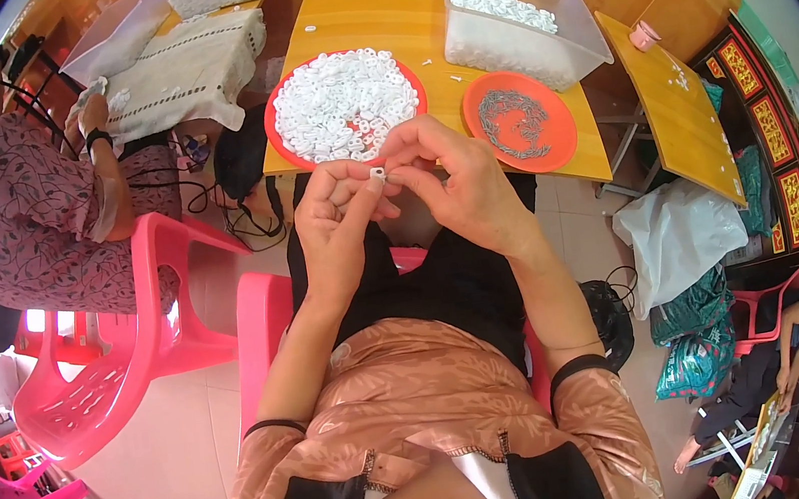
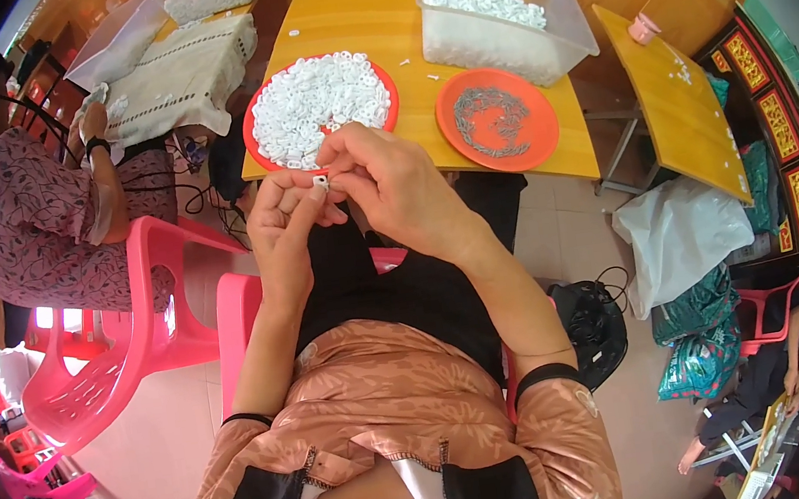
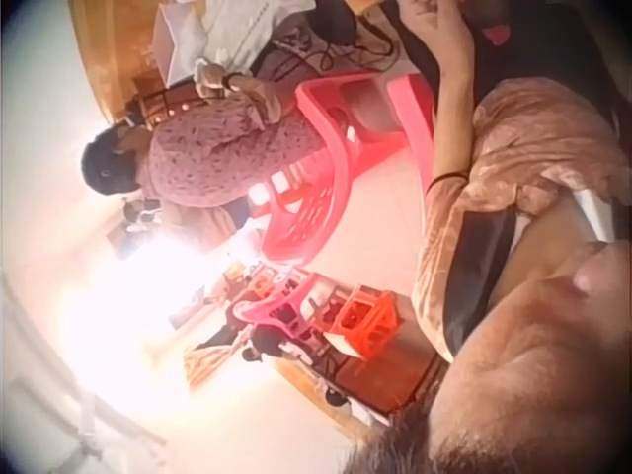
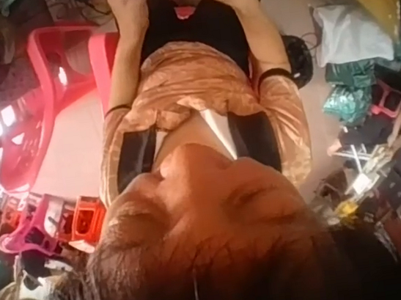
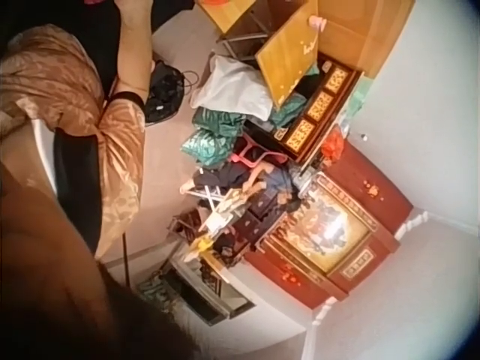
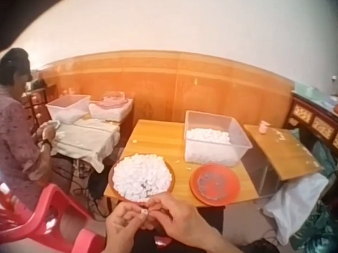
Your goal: Assembling small white plastic components by inserting metal pins into them.
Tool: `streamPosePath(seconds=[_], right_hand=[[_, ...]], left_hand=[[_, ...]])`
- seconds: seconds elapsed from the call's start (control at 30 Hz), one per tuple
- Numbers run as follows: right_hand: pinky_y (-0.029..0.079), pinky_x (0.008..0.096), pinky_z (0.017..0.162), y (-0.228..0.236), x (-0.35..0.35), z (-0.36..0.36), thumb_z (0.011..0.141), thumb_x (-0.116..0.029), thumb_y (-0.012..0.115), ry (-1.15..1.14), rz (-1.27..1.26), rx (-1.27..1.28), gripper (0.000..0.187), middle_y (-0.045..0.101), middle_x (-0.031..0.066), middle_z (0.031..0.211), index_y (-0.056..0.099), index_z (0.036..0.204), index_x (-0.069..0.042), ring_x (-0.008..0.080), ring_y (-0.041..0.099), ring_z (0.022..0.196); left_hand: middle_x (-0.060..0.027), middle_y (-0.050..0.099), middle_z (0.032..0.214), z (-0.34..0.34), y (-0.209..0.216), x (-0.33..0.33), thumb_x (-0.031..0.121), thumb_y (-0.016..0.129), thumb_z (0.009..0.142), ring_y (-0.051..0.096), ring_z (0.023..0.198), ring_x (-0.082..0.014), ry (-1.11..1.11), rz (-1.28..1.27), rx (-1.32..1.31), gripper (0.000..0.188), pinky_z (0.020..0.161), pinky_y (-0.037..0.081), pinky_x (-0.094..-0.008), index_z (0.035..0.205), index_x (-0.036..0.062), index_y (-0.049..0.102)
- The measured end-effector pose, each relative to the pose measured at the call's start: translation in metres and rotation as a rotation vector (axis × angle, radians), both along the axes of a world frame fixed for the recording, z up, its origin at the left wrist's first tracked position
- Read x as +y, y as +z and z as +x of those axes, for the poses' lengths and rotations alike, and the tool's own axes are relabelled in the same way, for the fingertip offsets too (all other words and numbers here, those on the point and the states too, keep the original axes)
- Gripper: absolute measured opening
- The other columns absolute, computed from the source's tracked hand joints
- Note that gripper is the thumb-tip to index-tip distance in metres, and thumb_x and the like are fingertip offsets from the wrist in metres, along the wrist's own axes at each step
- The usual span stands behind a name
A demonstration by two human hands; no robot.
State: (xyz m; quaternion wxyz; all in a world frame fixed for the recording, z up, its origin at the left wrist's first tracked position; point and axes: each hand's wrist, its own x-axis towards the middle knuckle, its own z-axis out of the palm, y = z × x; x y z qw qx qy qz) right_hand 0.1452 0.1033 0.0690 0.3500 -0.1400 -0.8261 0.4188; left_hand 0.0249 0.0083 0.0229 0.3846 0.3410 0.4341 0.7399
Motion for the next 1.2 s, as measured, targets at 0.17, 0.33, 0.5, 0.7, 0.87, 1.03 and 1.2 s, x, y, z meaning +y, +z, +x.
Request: streamPosePath(seconds=[0.17,0.33,0.5,0.7,0.87,1.03,1.2], right_hand=[[0.049,0.0266,0.067,-0.007,0.003,-0.003,0.079,0.003,0.061,-0.021,0.001,-0.019,0.017,0.058,0.0079,0.078,0.047,0.089,0.000,0.0154,0.061,0.075],[0.045,0.0307,0.057,-0.016,0.005,-0.008,0.077,0.004,0.059,-0.046,0.110,0.063,0.018,0.054,0.0124,0.069,0.044,0.086,-0.001,0.0231,0.058,0.063],[0.047,0.0289,0.060,-0.007,0.006,-0.004,0.079,0.001,0.059,-0.043,-0.107,0.009,0.017,0.060,0.0144,0.072,0.050,0.093,0.001,0.0198,0.061,0.065],[0.047,0.0286,0.062,-0.010,0.009,0.000,0.082,-0.008,0.059,-0.035,-0.159,-0.077,0.015,0.064,0.0155,0.075,0.059,0.092,0.003,0.0194,0.063,0.068],[0.046,0.0262,0.062,-0.011,0.010,0.000,0.086,-0.012,0.058,-0.017,0.008,-0.154,0.014,0.065,0.0093,0.077,0.061,0.091,0.002,0.0140,0.061,0.068],[0.045,0.0383,0.063,-0.017,0.007,-0.005,0.082,-0.009,0.057,-0.108,0.092,-0.080,0.012,0.059,0.0167,0.074,0.057,0.079,0.002,0.0332,0.058,0.070],[0.045,0.0376,0.064,-0.018,0.008,-0.006,0.081,-0.008,0.058,-0.121,0.139,-0.055,0.010,0.058,0.0160,0.077,0.058,0.080,0.003,0.0326,0.057,0.072]], left_hand=[[-0.0090,0.065,0.084,-0.002,0.001,0.000,0.005,0.055,0.088,0.059,0.066,-0.0092,0.022,-0.003,0.073,0.011,0.060,0.046,-0.0195,0.098,-0.0001,0.052],[-0.0084,0.065,0.084,-0.001,-0.006,0.002,0.006,0.054,0.089,0.059,0.066,-0.0089,0.019,-0.029,0.102,0.010,0.061,0.045,-0.0192,0.097,-0.0006,0.053],[-0.0080,0.065,0.083,0.000,-0.006,0.005,0.006,0.054,0.089,0.059,0.064,-0.0089,0.029,-0.054,0.073,0.010,0.060,0.045,-0.0197,0.097,0.0001,0.053],[-0.0096,0.066,0.084,-0.002,-0.007,0.005,0.010,0.055,0.089,0.060,0.063,-0.0106,0.028,-0.045,-0.014,0.012,0.060,0.045,-0.0205,0.097,0.0018,0.052],[-0.0097,0.066,0.085,-0.003,-0.008,0.005,0.010,0.056,0.088,0.060,0.064,-0.0109,0.018,-0.053,-0.023,0.013,0.060,0.044,-0.0202,0.097,0.0021,0.052],[-0.0081,0.066,0.077,-0.001,-0.013,0.010,0.011,0.055,0.089,0.061,0.062,-0.0109,0.095,-0.087,0.165,0.010,0.057,0.046,-0.0224,0.092,0.0016,0.053],[-0.0078,0.064,0.066,-0.002,-0.012,0.009,0.013,0.054,0.090,0.061,0.056,-0.0139,0.355,-0.094,0.739,0.014,0.050,0.045,-0.0260,0.086,0.0002,0.055]])
